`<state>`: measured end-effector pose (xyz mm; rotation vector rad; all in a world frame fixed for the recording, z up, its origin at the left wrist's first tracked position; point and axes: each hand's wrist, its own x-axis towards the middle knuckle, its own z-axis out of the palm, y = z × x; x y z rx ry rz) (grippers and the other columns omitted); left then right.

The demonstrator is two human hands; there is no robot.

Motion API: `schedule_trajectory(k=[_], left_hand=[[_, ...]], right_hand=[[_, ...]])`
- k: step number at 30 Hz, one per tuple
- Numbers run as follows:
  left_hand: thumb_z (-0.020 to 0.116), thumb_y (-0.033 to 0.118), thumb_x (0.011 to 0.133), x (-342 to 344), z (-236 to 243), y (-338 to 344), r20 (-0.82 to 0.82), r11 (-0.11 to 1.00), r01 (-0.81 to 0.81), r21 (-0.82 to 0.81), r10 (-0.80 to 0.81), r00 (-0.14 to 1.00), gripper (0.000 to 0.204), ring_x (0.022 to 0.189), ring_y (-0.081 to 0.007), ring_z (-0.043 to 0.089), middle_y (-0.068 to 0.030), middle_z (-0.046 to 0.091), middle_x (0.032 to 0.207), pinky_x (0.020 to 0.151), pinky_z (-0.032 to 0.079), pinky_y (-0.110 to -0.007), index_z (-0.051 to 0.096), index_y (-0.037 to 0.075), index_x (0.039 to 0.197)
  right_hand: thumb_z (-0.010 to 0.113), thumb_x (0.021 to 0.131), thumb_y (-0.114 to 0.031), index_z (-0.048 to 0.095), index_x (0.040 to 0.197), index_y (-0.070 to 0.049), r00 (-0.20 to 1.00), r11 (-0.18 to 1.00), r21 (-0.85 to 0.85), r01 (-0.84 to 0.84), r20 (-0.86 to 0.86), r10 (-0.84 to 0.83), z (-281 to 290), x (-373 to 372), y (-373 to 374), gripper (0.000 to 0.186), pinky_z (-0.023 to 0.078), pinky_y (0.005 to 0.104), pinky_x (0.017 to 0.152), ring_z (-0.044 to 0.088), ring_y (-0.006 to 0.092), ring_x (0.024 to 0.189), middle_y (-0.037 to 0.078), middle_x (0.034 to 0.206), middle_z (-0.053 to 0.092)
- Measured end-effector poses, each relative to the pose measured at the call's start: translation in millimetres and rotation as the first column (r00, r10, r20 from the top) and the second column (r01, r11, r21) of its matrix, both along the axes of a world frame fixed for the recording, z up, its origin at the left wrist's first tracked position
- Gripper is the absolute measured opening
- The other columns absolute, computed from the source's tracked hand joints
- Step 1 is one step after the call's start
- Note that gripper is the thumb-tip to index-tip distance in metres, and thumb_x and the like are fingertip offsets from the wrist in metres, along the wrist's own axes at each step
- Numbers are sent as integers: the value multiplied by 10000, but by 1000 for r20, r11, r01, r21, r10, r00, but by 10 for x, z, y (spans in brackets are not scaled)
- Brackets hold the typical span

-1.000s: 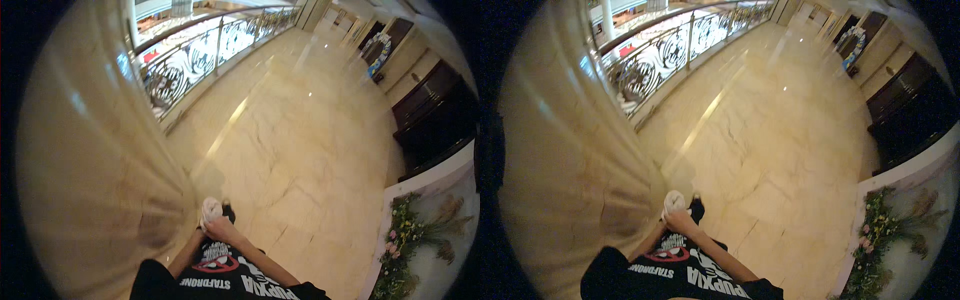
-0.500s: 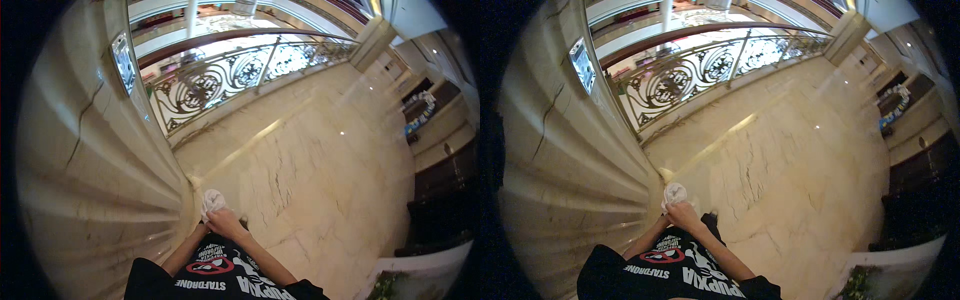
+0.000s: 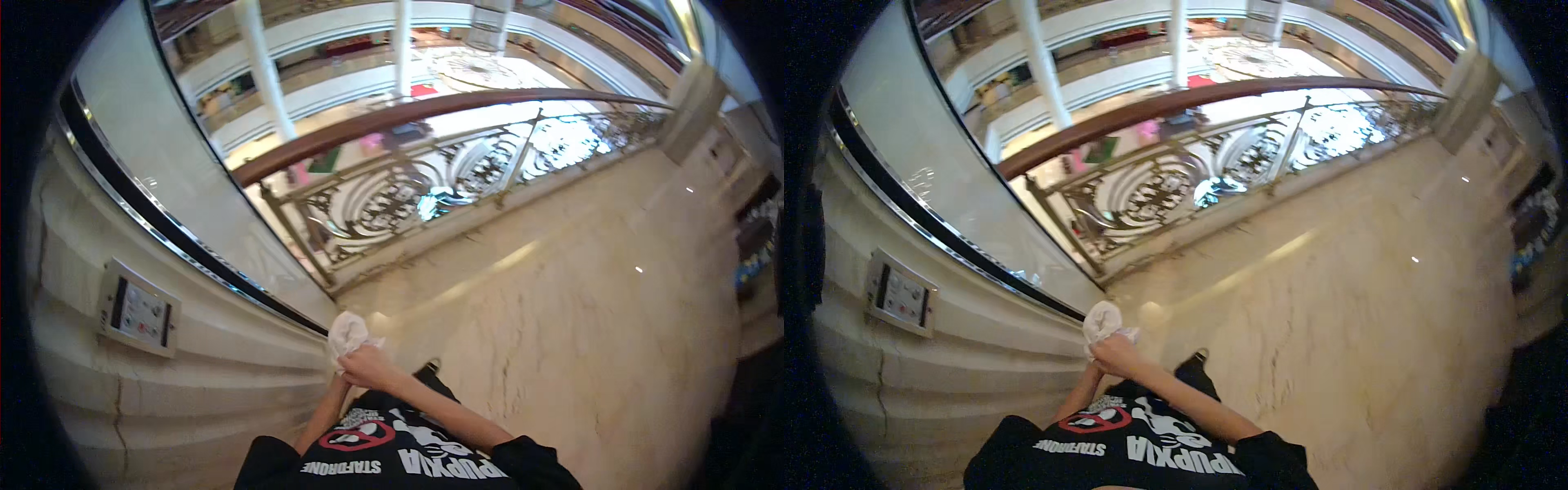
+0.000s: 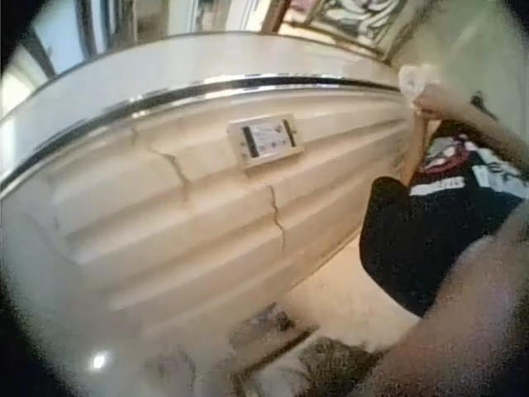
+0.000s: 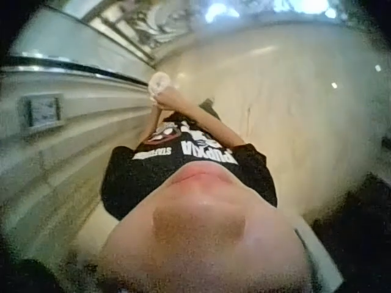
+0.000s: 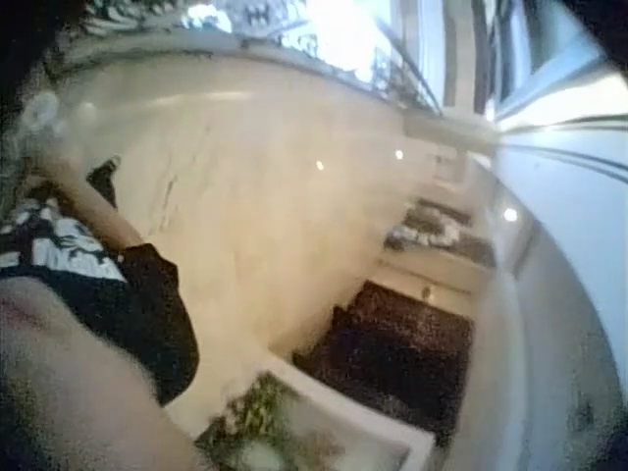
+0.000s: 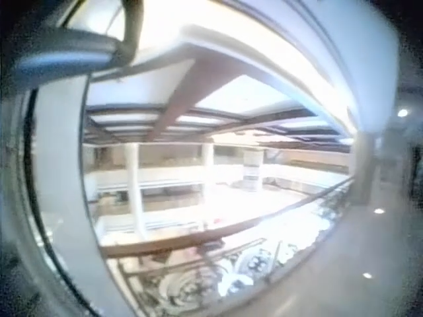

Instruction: The recorder is cleaning a handrail on an upper floor of a large building using a cloth.

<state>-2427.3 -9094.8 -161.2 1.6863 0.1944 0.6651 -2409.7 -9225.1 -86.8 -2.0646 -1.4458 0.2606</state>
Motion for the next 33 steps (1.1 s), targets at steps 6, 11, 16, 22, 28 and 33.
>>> schedule_trajectory(k=[6, 11, 16, 22, 28, 33], left_hand=[[520, 265, 1021, 1302, 607, 389, 37, 968, -245, -43, 247, 968, 434, 1155, -241, 643, -116, 637, 1302, 961, 559, -375, 545, 6, 1367], [493, 262, 1038, 1961, 551, 861, 84, 921, -335, -199, 357, 930, 424, 1147, -238, 646, -109, 636, 1301, 958, 563, -373, 542, 5, 1372], [466, 259, 1056, 2923, 411, 1493, 131, 862, -328, -388, 403, 906, 416, 1138, -235, 649, -103, 635, 1300, 955, 566, -372, 539, 4, 1377], [639, 100, 958, 3623, 677, 2488, 0, 750, -590, 300, 618, 786, 421, 1214, -289, 588, -176, 588, 1330, 1026, 483, -407, 542, -20, 1350], [798, 52, 759, 4014, 1837, 2875, -216, 324, -85, 942, 781, 586, 834, 1433, -418, 362, -222, 405, 1525, 1192, 314, -496, 412, 35, 1499], [824, 24, 682, 4005, 1391, 3304, -463, 477, 109, 872, 731, 500, 1056, 1529, -397, 234, -174, 254, 1650, 1247, 255, -494, 274, 69, 1582]], right_hand=[[722, 807, -247, 633, 979, -55, 993, 965, 244, -94, 85, 75, 374, 1358, 343, 273, 511, 481, 694, 673, 339, 768, 115, 785, 662], [729, 801, -239, 628, 978, -52, 999, 931, 363, -35, 6, 35, 646, 2272, 577, 276, 498, 450, 706, 661, 328, 779, 106, 783, 645], [733, 795, -228, 639, 997, -66, 998, 916, 400, -24, 61, -1, 610, 3225, 1043, 275, 502, 455, 692, 660, 327, 775, 113, 784, 639], [746, 769, -229, 595, 873, -65, 996, 913, 408, -29, 86, -7, 921, 4367, 1892, 246, 495, 460, 675, 639, 334, 706, 102, 735, 616], [743, 771, -212, 600, 875, -69, 993, 864, 504, 18, 89, -73, 871, 5252, 2848, 227, 466, 422, 658, 617, 303, 706, 92, 735, 602], [733, 741, -175, 610, 901, -56, 951, 906, 415, 83, 237, -196, 269, 5543, 3507, 234, 457, 401, 693, 618, 261, 765, 73, 785, 609]])
